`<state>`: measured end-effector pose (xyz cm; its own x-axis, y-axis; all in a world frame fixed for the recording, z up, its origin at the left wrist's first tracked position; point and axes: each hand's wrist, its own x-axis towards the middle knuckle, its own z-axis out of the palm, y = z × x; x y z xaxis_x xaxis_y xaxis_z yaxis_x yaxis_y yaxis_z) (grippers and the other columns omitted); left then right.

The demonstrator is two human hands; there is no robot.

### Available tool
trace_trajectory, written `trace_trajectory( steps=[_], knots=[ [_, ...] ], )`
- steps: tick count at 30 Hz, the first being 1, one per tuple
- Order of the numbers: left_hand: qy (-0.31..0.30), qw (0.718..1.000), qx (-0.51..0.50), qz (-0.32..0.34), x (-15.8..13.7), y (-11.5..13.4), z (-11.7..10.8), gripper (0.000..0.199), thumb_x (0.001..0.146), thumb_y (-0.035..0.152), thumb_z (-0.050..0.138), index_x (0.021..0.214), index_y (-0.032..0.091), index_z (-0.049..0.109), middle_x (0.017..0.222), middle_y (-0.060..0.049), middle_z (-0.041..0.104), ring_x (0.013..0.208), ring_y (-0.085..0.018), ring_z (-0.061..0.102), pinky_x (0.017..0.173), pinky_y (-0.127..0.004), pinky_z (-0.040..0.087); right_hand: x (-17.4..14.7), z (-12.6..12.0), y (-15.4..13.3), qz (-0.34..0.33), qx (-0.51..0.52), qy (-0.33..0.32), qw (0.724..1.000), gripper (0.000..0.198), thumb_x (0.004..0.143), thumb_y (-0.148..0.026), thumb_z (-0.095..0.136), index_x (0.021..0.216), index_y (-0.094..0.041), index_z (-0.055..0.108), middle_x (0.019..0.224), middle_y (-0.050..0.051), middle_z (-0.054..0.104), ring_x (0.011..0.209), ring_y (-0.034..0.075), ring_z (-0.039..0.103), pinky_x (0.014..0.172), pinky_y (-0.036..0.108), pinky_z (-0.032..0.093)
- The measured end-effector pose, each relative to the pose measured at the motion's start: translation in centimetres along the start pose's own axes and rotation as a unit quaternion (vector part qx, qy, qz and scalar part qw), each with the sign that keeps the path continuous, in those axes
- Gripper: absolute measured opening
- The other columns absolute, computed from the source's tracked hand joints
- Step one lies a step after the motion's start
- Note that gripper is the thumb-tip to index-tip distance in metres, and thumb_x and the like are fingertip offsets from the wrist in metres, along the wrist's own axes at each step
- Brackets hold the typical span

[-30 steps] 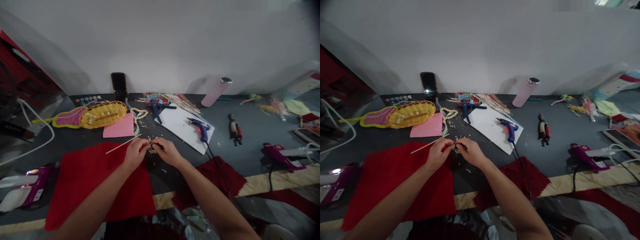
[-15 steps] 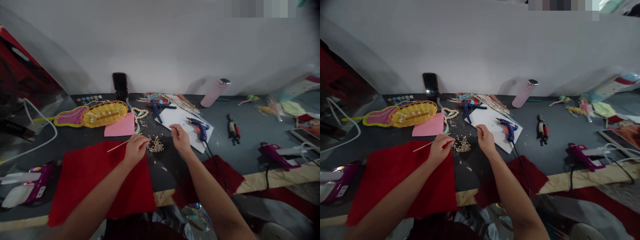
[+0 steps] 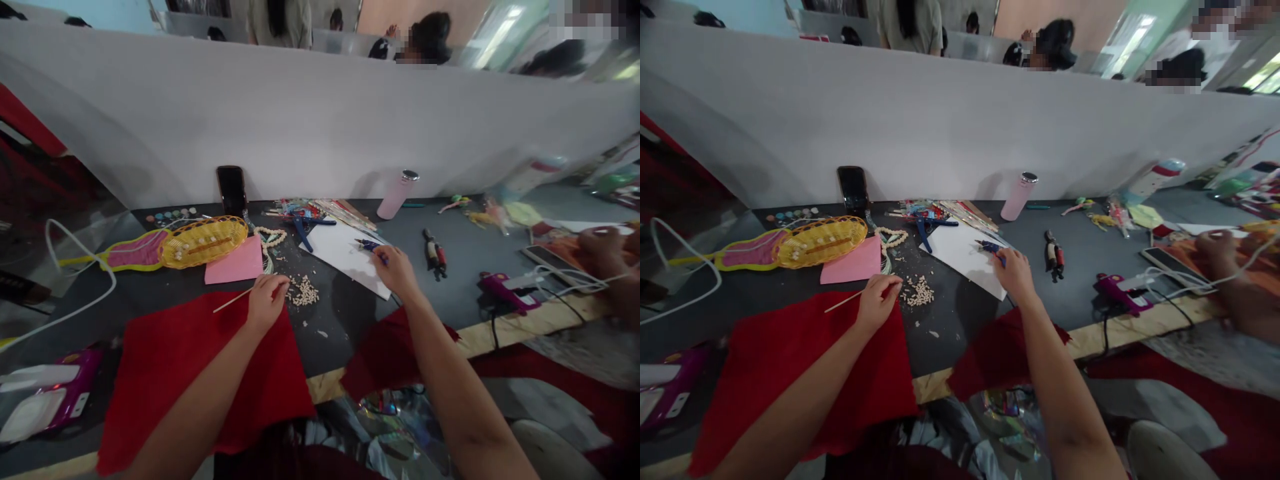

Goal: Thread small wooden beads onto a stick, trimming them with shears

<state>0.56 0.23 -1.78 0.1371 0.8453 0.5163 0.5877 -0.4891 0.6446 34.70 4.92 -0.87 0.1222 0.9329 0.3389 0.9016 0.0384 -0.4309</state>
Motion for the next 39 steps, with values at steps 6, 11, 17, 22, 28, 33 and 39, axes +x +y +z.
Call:
trace_trajectory(
  steps=[6,11,17,22,28,33,39],
  knots=[
    [0.003,1.000,-0.013,-0.011,0.0,-0.1,0.3,0.014,0.083,0.024,0.049,0.089,0.020,0.061,0.087,-0.003,0.066,0.085,-0.017,0.056,0.081,-0.033,0.044,-0.6,-1.9,2.4,0.146,-0.116,-0.093,0.978,0.034,0.079,-0.045,0.048,0.097,-0.018,0.058,0.092,0.010,0.064,0.086,0.022,0.058,0.072,0.030,0.040],
    [0.001,0.999,-0.024,-0.022,-0.1,0.2,0.0,0.015,0.083,0.024,0.048,0.089,0.020,0.061,0.086,-0.004,0.065,0.084,-0.017,0.057,0.081,-0.034,0.045,0.8,-1.5,1.5,0.186,-0.094,-0.126,0.970,0.038,0.071,-0.053,0.054,0.078,-0.017,0.063,0.084,0.012,0.065,0.085,0.025,0.060,0.068,0.029,0.040],
    [0.001,1.000,-0.019,-0.023,-0.3,-0.1,0.0,0.015,0.082,0.024,0.049,0.090,0.020,0.061,0.087,-0.004,0.065,0.086,-0.017,0.058,0.079,-0.033,0.046,1.8,-1.7,1.1,0.232,-0.009,-0.113,0.966,0.027,0.061,-0.041,0.064,0.050,-0.017,0.056,0.057,0.007,0.059,0.071,0.022,0.059,0.059,0.027,0.038],
    [-0.004,1.000,-0.014,-0.027,-0.3,0.0,-0.2,0.015,0.083,0.025,0.049,0.090,0.020,0.061,0.086,-0.004,0.065,0.084,-0.016,0.058,0.076,-0.031,0.046,0.8,-2.2,0.1,0.262,0.146,-0.050,0.953,0.016,0.064,-0.030,0.057,0.056,-0.017,0.053,0.049,0.000,0.048,0.055,0.014,0.052,0.049,0.024,0.037],
    [-0.004,0.999,-0.022,-0.035,-0.2,0.1,-0.2,0.016,0.083,0.025,0.049,0.090,0.020,0.062,0.085,-0.004,0.065,0.083,-0.016,0.058,0.075,-0.030,0.046,-0.1,-3.1,-2.5,0.261,0.375,-0.039,0.889,0.019,0.066,-0.033,0.058,0.075,-0.019,0.049,0.060,-0.002,0.052,0.052,0.010,0.051,0.047,0.021,0.045],
    [0.007,0.995,-0.065,-0.076,-0.5,-0.2,0.0,0.017,0.082,0.027,0.050,0.092,0.019,0.062,0.087,-0.004,0.065,0.082,-0.016,0.058,0.075,-0.030,0.046,-1.2,-3.9,-6.3,0.227,0.580,-0.076,0.779,0.028,0.062,-0.030,0.068,0.086,-0.020,0.055,0.083,0.003,0.062,0.063,0.011,0.056,0.050,0.020,0.047],
    [0.029,0.960,-0.220,-0.172,0.2,-0.1,0.9,0.023,0.078,0.032,0.056,0.095,0.019,0.061,0.086,-0.003,0.064,0.079,-0.015,0.059,0.070,-0.026,0.047,-3.1,-3.3,-10.9,0.135,0.667,-0.189,0.708,0.032,0.072,-0.034,0.065,0.099,-0.020,0.057,0.088,0.005,0.063,0.062,0.011,0.053,0.044,0.021,0.040]
  ],
)
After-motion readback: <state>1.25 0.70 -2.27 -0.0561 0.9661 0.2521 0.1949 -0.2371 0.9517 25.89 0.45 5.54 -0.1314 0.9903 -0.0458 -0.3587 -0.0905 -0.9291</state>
